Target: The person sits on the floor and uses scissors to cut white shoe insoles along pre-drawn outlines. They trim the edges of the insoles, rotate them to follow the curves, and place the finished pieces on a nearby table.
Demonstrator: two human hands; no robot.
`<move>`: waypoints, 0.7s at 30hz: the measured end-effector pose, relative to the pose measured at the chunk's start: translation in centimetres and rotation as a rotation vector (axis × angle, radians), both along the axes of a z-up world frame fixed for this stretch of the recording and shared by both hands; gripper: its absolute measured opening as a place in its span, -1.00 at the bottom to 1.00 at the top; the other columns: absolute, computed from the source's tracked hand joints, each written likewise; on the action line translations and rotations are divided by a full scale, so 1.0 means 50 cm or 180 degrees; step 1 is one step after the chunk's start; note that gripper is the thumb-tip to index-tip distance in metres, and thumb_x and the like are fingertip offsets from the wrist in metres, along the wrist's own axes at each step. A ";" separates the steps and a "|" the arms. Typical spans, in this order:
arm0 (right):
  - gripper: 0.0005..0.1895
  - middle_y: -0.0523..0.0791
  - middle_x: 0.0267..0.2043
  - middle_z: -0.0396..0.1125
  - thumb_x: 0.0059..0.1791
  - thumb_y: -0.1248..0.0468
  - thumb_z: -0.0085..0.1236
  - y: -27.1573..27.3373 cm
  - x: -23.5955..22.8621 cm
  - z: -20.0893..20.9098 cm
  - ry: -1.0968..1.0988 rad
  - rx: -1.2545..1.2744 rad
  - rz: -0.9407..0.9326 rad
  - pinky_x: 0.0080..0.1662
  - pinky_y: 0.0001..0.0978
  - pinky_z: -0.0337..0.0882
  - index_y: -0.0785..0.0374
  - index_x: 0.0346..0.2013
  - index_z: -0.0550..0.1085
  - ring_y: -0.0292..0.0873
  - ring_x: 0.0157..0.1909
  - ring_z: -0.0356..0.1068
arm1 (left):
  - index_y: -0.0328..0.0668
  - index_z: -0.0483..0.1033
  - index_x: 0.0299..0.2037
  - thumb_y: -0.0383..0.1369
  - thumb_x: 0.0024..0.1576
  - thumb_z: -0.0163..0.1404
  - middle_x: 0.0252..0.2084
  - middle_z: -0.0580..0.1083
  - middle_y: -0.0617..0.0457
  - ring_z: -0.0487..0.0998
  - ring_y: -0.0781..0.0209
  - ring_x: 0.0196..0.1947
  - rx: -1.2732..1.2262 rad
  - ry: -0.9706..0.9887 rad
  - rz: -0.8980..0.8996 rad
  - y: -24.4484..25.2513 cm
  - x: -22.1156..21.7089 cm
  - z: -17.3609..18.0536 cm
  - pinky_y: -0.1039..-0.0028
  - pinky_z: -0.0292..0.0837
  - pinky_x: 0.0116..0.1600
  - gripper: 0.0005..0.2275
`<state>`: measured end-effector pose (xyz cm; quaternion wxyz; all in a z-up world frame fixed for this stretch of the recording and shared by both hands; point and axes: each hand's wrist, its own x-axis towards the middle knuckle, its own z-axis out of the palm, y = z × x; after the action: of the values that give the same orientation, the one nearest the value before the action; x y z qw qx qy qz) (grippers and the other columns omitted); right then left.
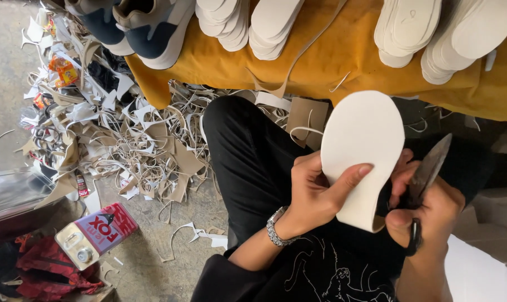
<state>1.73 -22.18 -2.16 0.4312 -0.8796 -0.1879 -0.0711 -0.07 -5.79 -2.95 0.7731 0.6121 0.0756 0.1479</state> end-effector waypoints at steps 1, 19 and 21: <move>-0.27 -0.10 -0.53 0.17 -0.09 -0.37 -0.22 -0.002 0.012 -0.005 0.0193 0.0431 0.0250 -0.23 -0.34 0.17 0.31 -0.48 0.28 -0.23 -0.53 0.14 | -0.13 0.36 -0.52 -0.29 0.15 0.15 -0.56 0.28 0.26 0.18 0.46 -0.55 0.0035 -0.0015 0.0027 0.002 0.008 0.000 0.59 -0.01 -0.47 -0.73; -0.63 -0.07 -0.80 0.25 0.05 0.21 0.18 -0.002 0.127 -0.168 0.1740 0.1883 -0.0615 -0.45 -0.41 0.35 0.35 -0.60 0.47 -0.23 -0.73 0.27 | -0.10 0.41 -0.51 -0.33 0.24 0.09 -0.62 0.39 0.22 0.35 0.50 -0.56 0.0288 -0.0348 0.0336 -0.011 0.358 -0.090 0.65 0.28 -0.51 -0.74; -0.66 -0.04 -0.75 0.31 0.04 0.26 0.16 -0.009 0.124 -0.187 0.1858 0.2183 -0.0582 -0.46 -0.40 0.35 0.35 -0.60 0.47 -0.20 -0.70 0.32 | -0.12 0.41 -0.52 -0.32 0.23 0.10 -0.64 0.39 0.17 0.34 0.46 -0.57 0.0539 -0.0345 0.0165 0.005 0.412 -0.080 0.62 0.28 -0.51 -0.74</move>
<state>7.94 -22.63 -11.49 0.7243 -0.6823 0.0541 0.0839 20.50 -5.54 -6.93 0.7174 0.6643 0.0366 0.2066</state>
